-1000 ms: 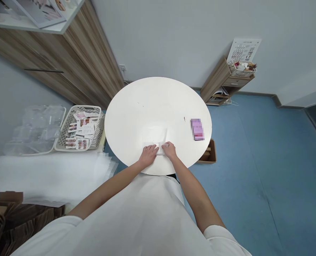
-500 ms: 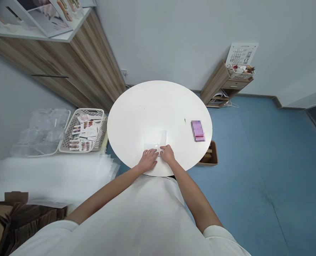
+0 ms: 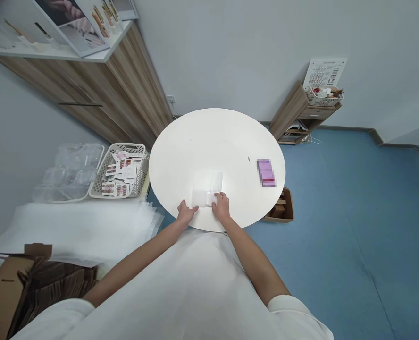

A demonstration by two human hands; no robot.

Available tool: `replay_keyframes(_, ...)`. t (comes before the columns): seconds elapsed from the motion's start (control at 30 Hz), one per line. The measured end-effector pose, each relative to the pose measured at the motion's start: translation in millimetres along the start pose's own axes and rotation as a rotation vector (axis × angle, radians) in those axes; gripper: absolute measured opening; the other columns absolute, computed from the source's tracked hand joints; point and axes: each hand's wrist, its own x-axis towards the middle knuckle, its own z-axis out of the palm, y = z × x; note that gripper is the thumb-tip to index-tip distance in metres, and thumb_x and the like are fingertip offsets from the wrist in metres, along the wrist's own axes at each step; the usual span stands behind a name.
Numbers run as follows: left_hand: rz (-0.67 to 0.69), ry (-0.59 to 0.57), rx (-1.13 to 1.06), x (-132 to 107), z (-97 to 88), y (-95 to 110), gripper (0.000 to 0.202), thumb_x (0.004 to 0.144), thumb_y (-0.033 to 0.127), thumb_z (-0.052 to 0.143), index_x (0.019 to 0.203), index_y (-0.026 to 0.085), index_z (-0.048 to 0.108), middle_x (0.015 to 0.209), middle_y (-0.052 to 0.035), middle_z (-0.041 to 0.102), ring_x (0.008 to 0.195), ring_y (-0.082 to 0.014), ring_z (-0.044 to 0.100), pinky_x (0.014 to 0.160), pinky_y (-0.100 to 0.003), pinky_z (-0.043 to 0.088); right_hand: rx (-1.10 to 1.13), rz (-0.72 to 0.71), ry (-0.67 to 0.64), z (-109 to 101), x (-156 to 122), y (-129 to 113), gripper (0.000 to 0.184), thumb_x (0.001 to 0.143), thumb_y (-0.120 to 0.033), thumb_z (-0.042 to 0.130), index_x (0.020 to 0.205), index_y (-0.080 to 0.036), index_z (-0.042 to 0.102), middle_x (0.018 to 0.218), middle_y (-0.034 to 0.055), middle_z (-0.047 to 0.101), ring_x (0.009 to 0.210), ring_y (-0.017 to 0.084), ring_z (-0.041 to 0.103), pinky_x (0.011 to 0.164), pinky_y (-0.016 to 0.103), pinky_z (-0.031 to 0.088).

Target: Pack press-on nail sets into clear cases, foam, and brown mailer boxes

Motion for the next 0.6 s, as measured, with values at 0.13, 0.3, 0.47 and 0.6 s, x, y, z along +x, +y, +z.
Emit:
replay_keyframes(0.13,-0.042,-0.019,-0.181,14,3.4,-2,0.077,0.066,0.039,0.062,0.128,0.020,0.020,0.130,-0.0142,0.033,0.107,-0.0195,0.048,0.078,-0.027,0.045,0.043,-0.032,-0.020,2,0,1,0.043,0.072,-0.021,0.047,0.115,-0.020,0.047,0.124,0.0077,0.035,0.115,0.023,0.036,0.093,0.034,0.034)
replay_keyframes(0.3,0.033,0.009,-0.232,26,8.2,-3,0.064,0.069,0.032,0.061,0.122,0.018,0.030,0.110,-0.0135,0.052,0.078,-0.0136,0.059,0.065,-0.026,0.048,0.050,-0.051,-0.012,2,1,2,0.042,0.071,-0.021,0.048,0.113,-0.021,0.048,0.121,0.0075,0.038,0.111,0.021,0.040,0.091,0.034,0.036)
replay_keyframes(0.47,0.167,0.085,0.010,34,-1.3,1,0.033,0.070,0.032,0.058,0.099,0.017,0.052,0.090,-0.0089,0.061,0.078,-0.0170,0.060,0.066,-0.029,0.047,0.026,-0.027,-0.018,1,2,2,0.041,0.071,-0.021,0.050,0.112,-0.022,0.048,0.118,0.0075,0.039,0.105,0.020,0.044,0.089,0.034,0.037)
replay_keyframes(0.6,0.198,0.098,0.115,33,-9.0,8,0.020,0.068,0.032,0.057,0.081,0.017,0.057,0.086,-0.0090,0.061,0.088,-0.0217,0.058,0.075,-0.033,0.043,0.028,-0.017,-0.012,2,-1,1,0.040,0.073,-0.022,0.049,0.113,-0.021,0.047,0.118,0.0079,0.039,0.107,0.021,0.043,0.089,0.033,0.037)
